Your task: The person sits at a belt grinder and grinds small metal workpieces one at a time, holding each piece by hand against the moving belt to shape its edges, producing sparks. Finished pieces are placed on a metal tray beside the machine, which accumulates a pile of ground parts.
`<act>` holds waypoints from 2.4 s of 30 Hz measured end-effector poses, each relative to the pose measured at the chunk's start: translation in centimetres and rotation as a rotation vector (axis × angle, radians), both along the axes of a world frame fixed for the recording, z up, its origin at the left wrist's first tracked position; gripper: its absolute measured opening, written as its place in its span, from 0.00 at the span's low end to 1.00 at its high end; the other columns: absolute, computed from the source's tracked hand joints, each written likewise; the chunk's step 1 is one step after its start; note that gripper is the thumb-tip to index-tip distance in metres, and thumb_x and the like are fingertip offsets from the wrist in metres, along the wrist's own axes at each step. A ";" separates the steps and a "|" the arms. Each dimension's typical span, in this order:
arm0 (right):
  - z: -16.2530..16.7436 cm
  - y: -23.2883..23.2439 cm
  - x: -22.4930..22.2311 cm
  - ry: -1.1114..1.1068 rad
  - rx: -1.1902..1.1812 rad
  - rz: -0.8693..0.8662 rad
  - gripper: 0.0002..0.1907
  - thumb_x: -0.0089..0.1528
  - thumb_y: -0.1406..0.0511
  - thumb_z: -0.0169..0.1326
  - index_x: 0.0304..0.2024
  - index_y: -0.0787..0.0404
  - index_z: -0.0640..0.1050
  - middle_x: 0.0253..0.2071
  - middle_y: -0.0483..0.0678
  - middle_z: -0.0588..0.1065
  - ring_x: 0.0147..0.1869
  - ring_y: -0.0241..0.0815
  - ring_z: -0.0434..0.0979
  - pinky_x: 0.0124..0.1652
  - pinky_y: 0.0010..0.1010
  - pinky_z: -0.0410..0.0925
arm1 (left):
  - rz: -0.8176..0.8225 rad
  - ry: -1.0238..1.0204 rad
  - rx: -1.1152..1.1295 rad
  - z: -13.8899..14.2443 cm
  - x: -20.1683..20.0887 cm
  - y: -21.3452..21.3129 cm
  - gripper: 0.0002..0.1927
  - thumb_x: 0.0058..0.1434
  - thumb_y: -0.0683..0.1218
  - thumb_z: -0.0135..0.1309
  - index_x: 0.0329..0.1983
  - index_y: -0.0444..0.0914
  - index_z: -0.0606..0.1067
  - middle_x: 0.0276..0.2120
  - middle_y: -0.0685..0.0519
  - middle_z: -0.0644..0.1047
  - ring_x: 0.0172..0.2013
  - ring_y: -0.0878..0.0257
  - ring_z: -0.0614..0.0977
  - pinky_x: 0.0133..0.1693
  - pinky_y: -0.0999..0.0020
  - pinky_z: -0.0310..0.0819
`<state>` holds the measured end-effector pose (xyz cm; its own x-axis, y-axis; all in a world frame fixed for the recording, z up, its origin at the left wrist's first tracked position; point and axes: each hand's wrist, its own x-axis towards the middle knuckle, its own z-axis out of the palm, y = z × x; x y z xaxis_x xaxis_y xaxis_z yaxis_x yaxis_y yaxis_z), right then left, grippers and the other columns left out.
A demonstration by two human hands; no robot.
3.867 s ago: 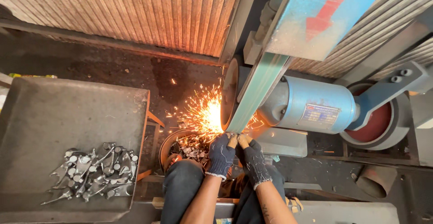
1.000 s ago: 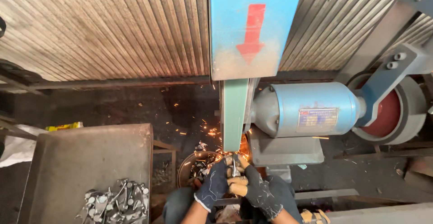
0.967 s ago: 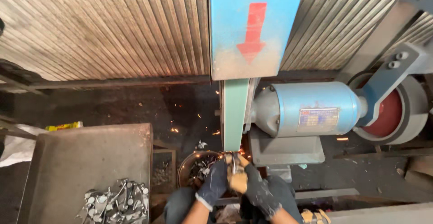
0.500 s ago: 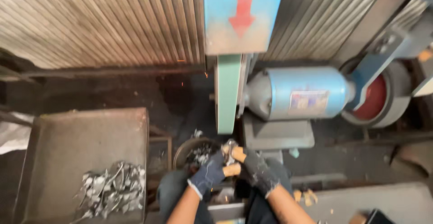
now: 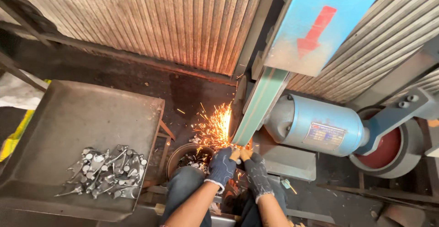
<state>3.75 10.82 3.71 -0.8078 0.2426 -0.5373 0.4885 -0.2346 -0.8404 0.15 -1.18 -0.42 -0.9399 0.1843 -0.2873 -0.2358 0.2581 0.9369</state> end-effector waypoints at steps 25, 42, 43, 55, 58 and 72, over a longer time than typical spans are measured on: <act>-4.2 0.8 5.2 0.426 0.745 0.434 0.16 0.60 0.63 0.61 0.50 0.61 0.83 0.46 0.55 0.79 0.52 0.45 0.79 0.52 0.33 0.68 | -0.013 0.132 -1.142 4.3 -2.3 -29.8 0.25 0.58 0.48 0.57 0.59 0.36 0.72 0.37 0.38 0.82 0.39 0.42 0.84 0.42 0.47 0.77; 2.1 -3.9 7.9 -0.007 0.194 0.385 0.23 0.65 0.59 0.55 0.60 0.61 0.78 0.55 0.44 0.80 0.59 0.34 0.76 0.58 0.26 0.65 | -0.172 0.193 -0.387 8.5 6.9 -12.7 0.17 0.66 0.57 0.52 0.42 0.43 0.83 0.37 0.49 0.83 0.40 0.55 0.83 0.44 0.60 0.74; 2.4 -3.0 7.9 0.006 0.018 0.321 0.24 0.64 0.60 0.56 0.60 0.65 0.78 0.54 0.47 0.80 0.57 0.35 0.77 0.58 0.28 0.67 | -0.176 0.105 -0.244 8.6 7.3 -11.0 0.18 0.65 0.57 0.52 0.42 0.41 0.83 0.36 0.49 0.83 0.39 0.57 0.83 0.43 0.61 0.74; -2.0 -1.5 -1.3 -0.068 -0.803 -0.226 0.16 0.68 0.56 0.52 0.44 0.63 0.77 0.38 0.48 0.79 0.37 0.42 0.76 0.39 0.33 0.70 | -0.027 0.069 -0.491 3.0 3.1 -0.7 0.20 0.69 0.58 0.45 0.46 0.40 0.80 0.42 0.40 0.81 0.45 0.41 0.81 0.45 0.50 0.73; -2.6 -2.9 -2.1 -0.070 -0.840 -0.256 0.15 0.67 0.57 0.51 0.42 0.64 0.77 0.37 0.50 0.79 0.39 0.45 0.78 0.43 0.36 0.73 | 0.059 0.487 -0.367 1.3 2.3 -0.2 0.19 0.70 0.53 0.45 0.48 0.36 0.79 0.43 0.39 0.82 0.45 0.42 0.82 0.47 0.52 0.75; -2.9 0.4 0.5 0.037 0.036 -0.243 0.20 0.66 0.57 0.55 0.50 0.67 0.82 0.38 0.47 0.82 0.37 0.34 0.78 0.37 0.26 0.72 | -0.056 0.219 0.073 0.2 0.0 0.8 0.20 0.67 0.56 0.51 0.44 0.34 0.80 0.38 0.42 0.83 0.39 0.48 0.85 0.41 0.58 0.76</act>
<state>4.23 11.25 0.82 -0.7424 0.4502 -0.4962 0.3906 -0.3110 -0.8664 0.15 -0.42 -0.22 -0.9662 0.2504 -0.0620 -0.0123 0.1951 0.9807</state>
